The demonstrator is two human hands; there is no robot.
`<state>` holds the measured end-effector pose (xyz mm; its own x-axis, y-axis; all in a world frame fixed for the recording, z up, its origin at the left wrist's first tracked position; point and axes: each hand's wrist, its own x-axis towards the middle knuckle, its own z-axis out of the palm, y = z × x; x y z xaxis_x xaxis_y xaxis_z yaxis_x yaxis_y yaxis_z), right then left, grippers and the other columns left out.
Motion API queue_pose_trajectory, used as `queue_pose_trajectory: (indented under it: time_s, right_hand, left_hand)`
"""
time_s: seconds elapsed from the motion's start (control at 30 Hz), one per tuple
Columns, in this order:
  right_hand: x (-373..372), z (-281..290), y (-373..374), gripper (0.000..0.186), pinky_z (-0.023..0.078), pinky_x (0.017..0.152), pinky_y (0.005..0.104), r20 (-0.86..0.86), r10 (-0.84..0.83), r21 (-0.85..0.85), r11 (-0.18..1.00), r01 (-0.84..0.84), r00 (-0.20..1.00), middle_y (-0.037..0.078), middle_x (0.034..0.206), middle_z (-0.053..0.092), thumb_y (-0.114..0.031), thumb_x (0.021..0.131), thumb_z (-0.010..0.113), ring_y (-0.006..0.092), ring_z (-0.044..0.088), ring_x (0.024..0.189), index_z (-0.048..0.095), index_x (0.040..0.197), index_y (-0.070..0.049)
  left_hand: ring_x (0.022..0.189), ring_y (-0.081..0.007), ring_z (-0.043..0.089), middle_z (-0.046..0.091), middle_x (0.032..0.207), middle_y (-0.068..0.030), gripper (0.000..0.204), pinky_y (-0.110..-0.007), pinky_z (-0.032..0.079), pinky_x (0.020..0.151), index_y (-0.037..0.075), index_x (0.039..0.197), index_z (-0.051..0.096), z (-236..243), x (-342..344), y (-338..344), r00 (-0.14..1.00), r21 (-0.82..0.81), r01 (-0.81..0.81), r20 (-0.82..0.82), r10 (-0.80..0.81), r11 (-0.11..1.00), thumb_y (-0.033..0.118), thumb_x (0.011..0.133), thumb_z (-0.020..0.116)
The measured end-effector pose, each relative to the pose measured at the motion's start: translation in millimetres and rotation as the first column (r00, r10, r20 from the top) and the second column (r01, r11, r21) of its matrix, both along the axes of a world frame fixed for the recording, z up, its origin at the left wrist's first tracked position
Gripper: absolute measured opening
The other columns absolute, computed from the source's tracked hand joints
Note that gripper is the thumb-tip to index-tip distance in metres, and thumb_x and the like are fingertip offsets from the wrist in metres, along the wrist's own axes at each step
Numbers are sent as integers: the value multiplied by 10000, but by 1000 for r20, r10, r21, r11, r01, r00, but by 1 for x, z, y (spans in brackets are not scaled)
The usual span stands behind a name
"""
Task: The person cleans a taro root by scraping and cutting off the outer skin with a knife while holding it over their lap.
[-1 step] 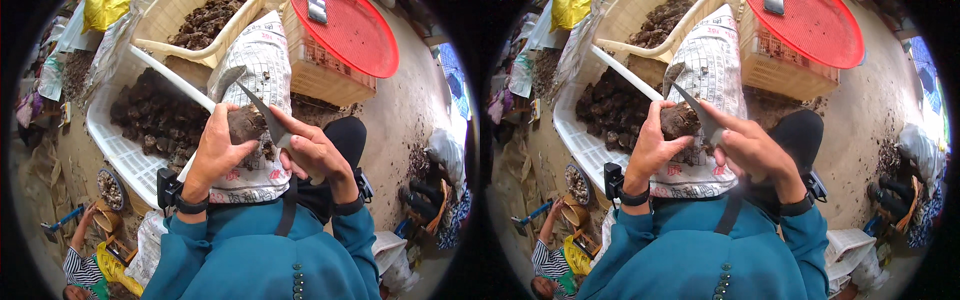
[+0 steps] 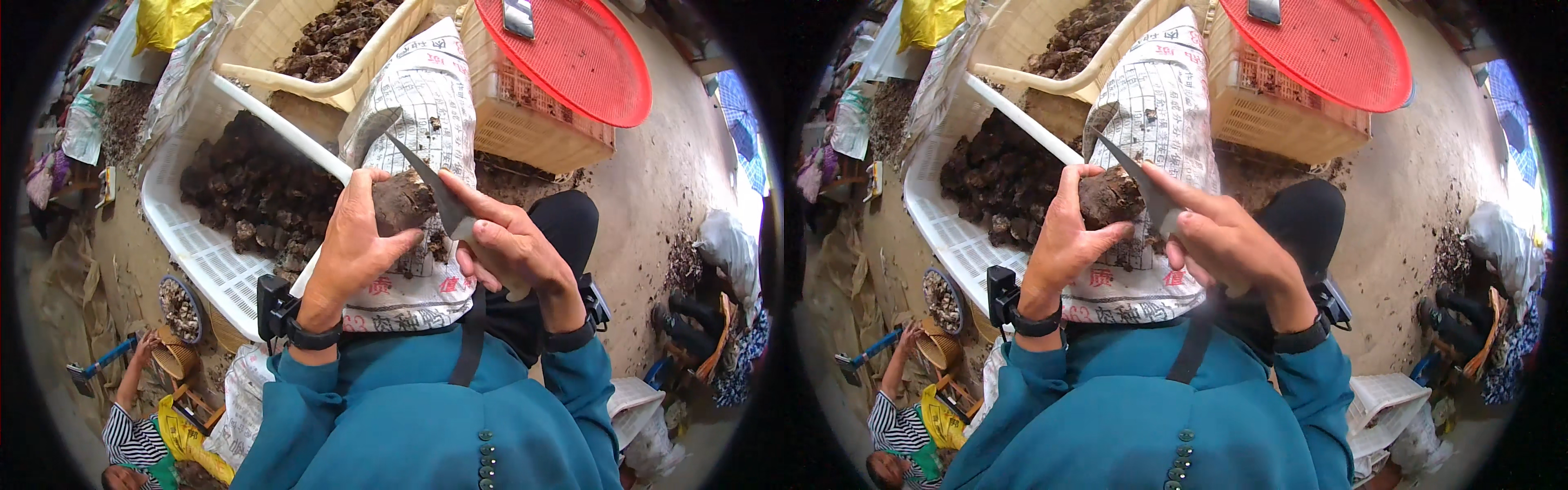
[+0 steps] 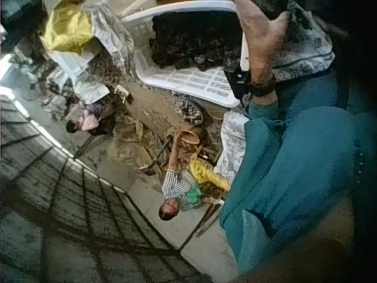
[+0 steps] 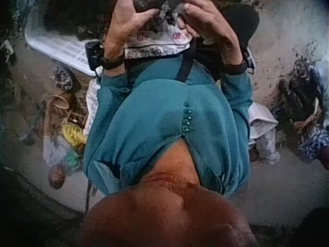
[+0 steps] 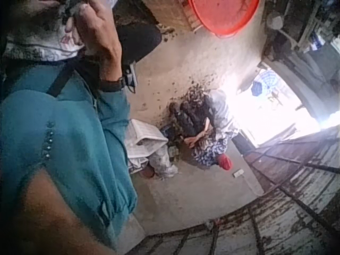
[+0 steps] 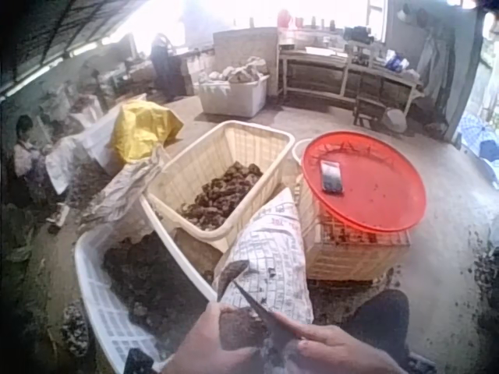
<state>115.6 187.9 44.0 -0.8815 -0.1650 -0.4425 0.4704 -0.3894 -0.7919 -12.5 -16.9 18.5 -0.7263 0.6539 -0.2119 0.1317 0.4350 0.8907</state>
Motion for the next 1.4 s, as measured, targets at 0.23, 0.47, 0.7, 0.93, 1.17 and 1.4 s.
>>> queue_pose_trajectory:
  time_s: [0.23, 0.47, 0.7, 0.93, 1.17, 1.4]
  right_hand:
    - [30, 6, 10, 662, 441, 497, 236, 41, 126, 176, 976, -131, 991, 18, 714, 576, -154, 956, 417, 77, 508, 539, 271, 1600, -189]
    - [18, 11, 8, 673, 441, 522, 237, 33, 142, 209, 967, -145, 989, -3, 712, 553, -151, 946, 421, 73, 486, 541, 275, 1600, -204]
    - [2, 5, 4, 673, 427, 509, 219, -19, 116, 171, 979, -111, 993, 3, 716, 551, -160, 949, 431, 65, 480, 547, 271, 1601, -212]
    - [-20, 3, -2, 654, 441, 495, 228, -59, 116, 131, 986, -108, 991, 12, 701, 557, -154, 973, 425, 71, 496, 535, 260, 1602, -222]
    - [-19, 10, -7, 646, 454, 505, 230, -9, 142, 194, 971, -137, 990, 19, 700, 557, -143, 976, 418, 79, 507, 543, 269, 1600, -211]
    - [4, 8, -16, 682, 502, 648, 270, -46, 137, 289, 950, -118, 989, 74, 961, 646, -75, 935, 427, 108, 549, 672, 286, 1596, -163]
  left_hand:
    - [1146, -396, 583, 583, 1177, -260, 708, -417, 444, 1004, -22, 1246, 458, 7, -6, 0, 999, 14, 29, 43, -30, 999, 152, 688, 858]
    - [984, -181, 650, 683, 1045, -131, 635, -327, 511, 891, 23, 1243, 466, -3, -4, -3, 1000, -10, 14, -28, -14, 1000, 57, 722, 829]
    - [1104, -401, 599, 599, 1126, -256, 711, -424, 460, 975, -18, 1240, 448, -2, -2, -1, 1000, 25, -6, 2, 6, 1000, 146, 684, 860]
    - [1083, -365, 610, 615, 1120, -227, 705, -419, 479, 952, -2, 1251, 448, -3, 2, 1, 995, -3, 4, -103, -5, 1000, 110, 689, 858]
    - [1013, -255, 654, 658, 1056, -164, 680, -378, 514, 908, 30, 1260, 457, -6, 3, -2, 979, -11, 29, -201, -30, 1000, 98, 711, 853]
    - [985, -206, 655, 672, 1064, -134, 672, -339, 515, 894, 28, 1257, 471, -6, 2, -1, 1000, 42, -18, -15, 19, 999, 92, 706, 849]
